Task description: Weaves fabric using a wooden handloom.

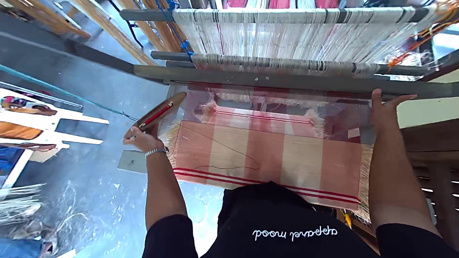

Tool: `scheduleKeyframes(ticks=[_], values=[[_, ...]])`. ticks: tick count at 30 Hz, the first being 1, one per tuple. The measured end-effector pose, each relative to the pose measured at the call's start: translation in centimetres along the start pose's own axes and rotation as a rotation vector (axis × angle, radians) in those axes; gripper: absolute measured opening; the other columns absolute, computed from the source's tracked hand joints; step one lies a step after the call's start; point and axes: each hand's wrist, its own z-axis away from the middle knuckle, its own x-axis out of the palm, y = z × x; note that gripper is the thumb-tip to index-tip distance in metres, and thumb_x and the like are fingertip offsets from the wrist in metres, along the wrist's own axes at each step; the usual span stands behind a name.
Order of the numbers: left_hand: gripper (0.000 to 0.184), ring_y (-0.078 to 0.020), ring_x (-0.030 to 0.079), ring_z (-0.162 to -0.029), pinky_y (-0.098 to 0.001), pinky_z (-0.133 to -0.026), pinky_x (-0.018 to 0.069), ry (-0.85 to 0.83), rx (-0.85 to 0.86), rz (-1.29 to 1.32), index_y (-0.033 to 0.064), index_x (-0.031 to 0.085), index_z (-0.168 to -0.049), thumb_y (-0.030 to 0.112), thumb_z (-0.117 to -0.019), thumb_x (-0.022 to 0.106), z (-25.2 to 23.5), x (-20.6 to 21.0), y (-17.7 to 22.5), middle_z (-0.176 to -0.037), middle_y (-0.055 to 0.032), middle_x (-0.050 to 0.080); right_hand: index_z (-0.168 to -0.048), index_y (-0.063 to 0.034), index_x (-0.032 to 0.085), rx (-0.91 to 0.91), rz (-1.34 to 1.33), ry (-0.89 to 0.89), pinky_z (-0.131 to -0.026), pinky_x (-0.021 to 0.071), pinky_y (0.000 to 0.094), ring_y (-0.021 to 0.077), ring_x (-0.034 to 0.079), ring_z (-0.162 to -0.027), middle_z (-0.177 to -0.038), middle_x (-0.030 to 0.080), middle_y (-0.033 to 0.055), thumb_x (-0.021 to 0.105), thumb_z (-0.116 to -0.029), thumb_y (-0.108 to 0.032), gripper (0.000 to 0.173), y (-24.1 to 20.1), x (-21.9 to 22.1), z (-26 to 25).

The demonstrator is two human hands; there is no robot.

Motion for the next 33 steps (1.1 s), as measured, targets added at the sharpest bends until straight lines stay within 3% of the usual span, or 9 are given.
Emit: scheduleKeyframes(ticks=[5,10,15,21,24,26,27,29,33], values=[[0.066,-0.0341,0.069,-0.11,-0.0481,-0.083,0.0641,0.141,0.013,-0.074,0.007,0.001,-0.158,0.026,-0.1112,0.043,-3.8,3.7,-1.2,-0.145,-0.029,0.044,-0.162,-0.0021,0.002,0.039,-0.205,-0.067,-0.122,0.0346,0.0351,0.0181,0.04,-0.147,-0.161,0.036,0.0174,0.07,-0.0942,-0.052,0.108,-1.5,-1.2,0.1],[0.068,-0.0332,0.072,-0.1,-0.0478,-0.078,0.0644,0.11,-0.066,-0.085,0.0099,-0.001,-0.159,0.029,-0.1108,0.043,-4.6,7.0,-3.4,-0.141,-0.0294,0.048,-0.163,-0.001,-0.004,0.066,-0.223,-0.027,-0.126,0.0282,0.0372,0.0202,0.029,-0.154,-0.168,0.021,0.0199,0.036,-0.1088,-0.054,0.085,0.2,-0.8,-1.0],[0.065,-0.0334,0.072,-0.091,-0.049,-0.073,0.0641,0.014,-0.115,-0.063,0.0089,0.006,-0.158,0.026,-0.1098,0.047,-4.8,9.5,-5.0,-0.131,-0.0291,0.054,-0.165,-0.0119,0.002,0.183,-0.236,-0.05,-0.112,0.0441,0.0522,0.0279,0.043,-0.145,-0.165,0.03,0.0158,0.046,-0.1032,-0.062,0.09,0.5,-1.2,-0.5],[0.073,-0.0333,0.074,-0.08,-0.0493,-0.068,0.065,-0.139,-0.139,-0.095,0.0126,0.001,-0.157,0.023,-0.1074,0.054,-3.6,12.1,-6.0,-0.122,-0.0281,0.058,-0.161,-0.0124,0.023,0.323,-0.325,-0.247,-0.1,0.0549,0.0438,0.0267,0.06,-0.13,-0.158,0.043,0.0125,0.029,-0.1054,-0.066,0.077,0.7,-1.4,-0.4],[0.062,-0.0288,0.067,-0.113,-0.0471,-0.094,0.0576,-0.635,-0.241,-0.447,0.0029,0.022,-0.155,0.038,-0.1097,0.045,-1.1,12.7,-4.1,-0.139,-0.021,0.055,-0.161,-0.0145,0.022,0.35,-0.397,-0.33,-0.098,0.057,0.0451,0.0284,0.063,-0.126,-0.154,0.049,0.0131,0.018,-0.1025,-0.072,0.082,0.5,-1.1,-0.2],[0.075,-0.0294,0.047,-0.141,-0.0603,-0.111,0.0389,-0.945,-0.3,-0.765,0.019,0.05,-0.151,0.072,-0.1011,0.031,-0.8,12.9,-2.3,-0.153,-0.0073,0.052,-0.161,-0.0168,0.021,0.374,-0.48,-0.359,-0.099,0.057,0.0477,0.0293,0.062,-0.128,-0.155,0.048,0.012,0.018,-0.0996,-0.076,0.086,1.2,-0.7,-0.4],[0.081,-0.0311,0.043,-0.144,-0.0654,-0.112,0.0352,-0.986,-0.279,-0.843,0.0235,0.055,-0.147,0.079,-0.0969,0.026,-0.8,12.8,-1.8,-0.155,-0.0046,0.051,-0.162,-0.0167,0.021,0.387,-0.522,-0.375,-0.1,0.0568,0.0487,0.0295,0.062,-0.128,-0.155,0.049,0.0117,0.017,-0.099,-0.077,0.087,1.4,-0.6,-0.4],[0.083,-0.0364,0.044,-0.143,-0.0691,-0.109,0.0331,-0.921,-0.188,-0.857,0.0152,0.061,-0.14,0.077,-0.0987,0.024,-0.3,12.2,-0.6,-0.151,-0.0122,0.053,-0.161,-0.0167,0.022,0.411,-0.588,-0.386,-0.098,0.0577,0.0486,0.0294,0.064,-0.126,-0.153,0.051,0.0108,0.018,-0.0984,-0.078,0.088,1.6,-0.5,-0.4],[0.075,-0.0314,0.052,-0.134,-0.0576,-0.105,0.0417,-0.824,-0.186,-0.786,0.007,0.045,-0.15,0.064,-0.1042,0.032,-0.7,10.4,-1.0,-0.147,-0.0149,0.055,-0.16,-0.018,0.023,0.412,-0.637,-0.395,-0.096,0.0581,0.0467,0.0283,0.065,-0.122,-0.149,0.054,0.0107,0.021,-0.0985,-0.078,0.086,2.1,-0.3,-0.6]])
